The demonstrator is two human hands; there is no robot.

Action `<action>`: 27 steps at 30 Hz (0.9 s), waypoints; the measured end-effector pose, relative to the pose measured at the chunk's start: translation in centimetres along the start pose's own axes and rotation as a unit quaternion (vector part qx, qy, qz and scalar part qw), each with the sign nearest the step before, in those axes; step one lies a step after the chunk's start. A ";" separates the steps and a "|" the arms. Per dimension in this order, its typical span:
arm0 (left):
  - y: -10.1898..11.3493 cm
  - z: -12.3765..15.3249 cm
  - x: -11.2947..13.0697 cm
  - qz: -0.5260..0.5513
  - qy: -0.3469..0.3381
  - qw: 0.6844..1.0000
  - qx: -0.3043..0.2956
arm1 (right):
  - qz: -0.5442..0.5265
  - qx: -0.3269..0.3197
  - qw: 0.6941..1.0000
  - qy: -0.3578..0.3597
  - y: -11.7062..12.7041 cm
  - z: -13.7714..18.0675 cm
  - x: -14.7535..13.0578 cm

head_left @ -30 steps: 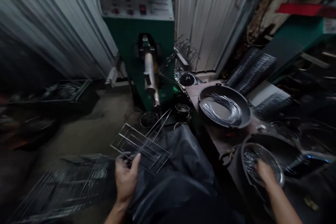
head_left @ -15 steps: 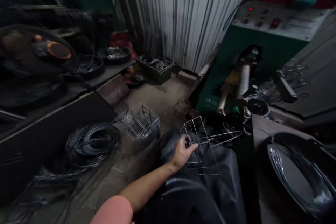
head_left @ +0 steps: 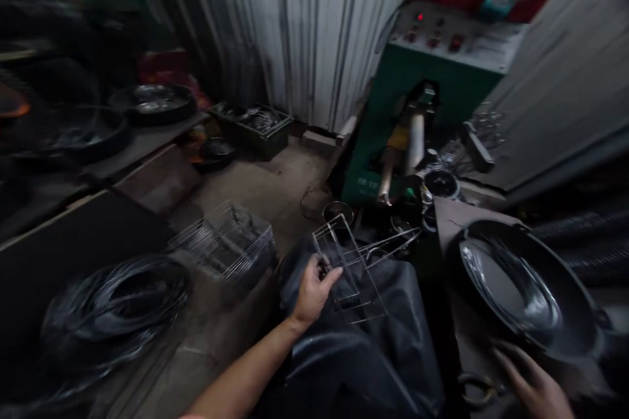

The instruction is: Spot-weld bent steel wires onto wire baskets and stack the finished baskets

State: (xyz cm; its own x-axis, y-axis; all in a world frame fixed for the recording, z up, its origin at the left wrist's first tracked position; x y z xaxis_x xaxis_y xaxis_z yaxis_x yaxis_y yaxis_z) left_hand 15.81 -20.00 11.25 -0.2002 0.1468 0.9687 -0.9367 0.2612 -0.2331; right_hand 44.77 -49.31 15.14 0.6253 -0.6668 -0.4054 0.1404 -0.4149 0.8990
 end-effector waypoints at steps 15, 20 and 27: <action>-0.3 -0.7 -0.6 0.011 0.013 1.000 0.018 | -0.522 -0.089 0.846 -0.060 -9.6 -8.5 -18.9; -0.4 -1.4 -1.2 -0.009 0.018 1.000 0.016 | -0.532 -0.079 0.842 -0.042 -10.3 -9.1 -18.9; -0.2 -2.8 -1.7 -0.061 0.025 0.998 -0.007 | -0.524 -0.088 0.846 -0.039 -11.7 -10.3 -18.5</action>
State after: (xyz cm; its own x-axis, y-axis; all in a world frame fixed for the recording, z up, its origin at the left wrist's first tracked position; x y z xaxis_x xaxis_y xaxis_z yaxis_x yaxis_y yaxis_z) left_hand 17.13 -17.62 9.44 -0.0697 0.1609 0.9845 -0.9491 0.2932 -0.1151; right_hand 39.50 -25.72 13.83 0.0348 -0.0312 -0.9989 0.7032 -0.7095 0.0467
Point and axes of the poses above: each hand's wrist, its own z-axis away from the middle knuckle, its own y-axis out of the back of the hand, x = y × z, the point moved 3 cm from there along -z, towards the middle knuckle, and after that the axes turned 4 degrees about x, right-handed, at the moved point
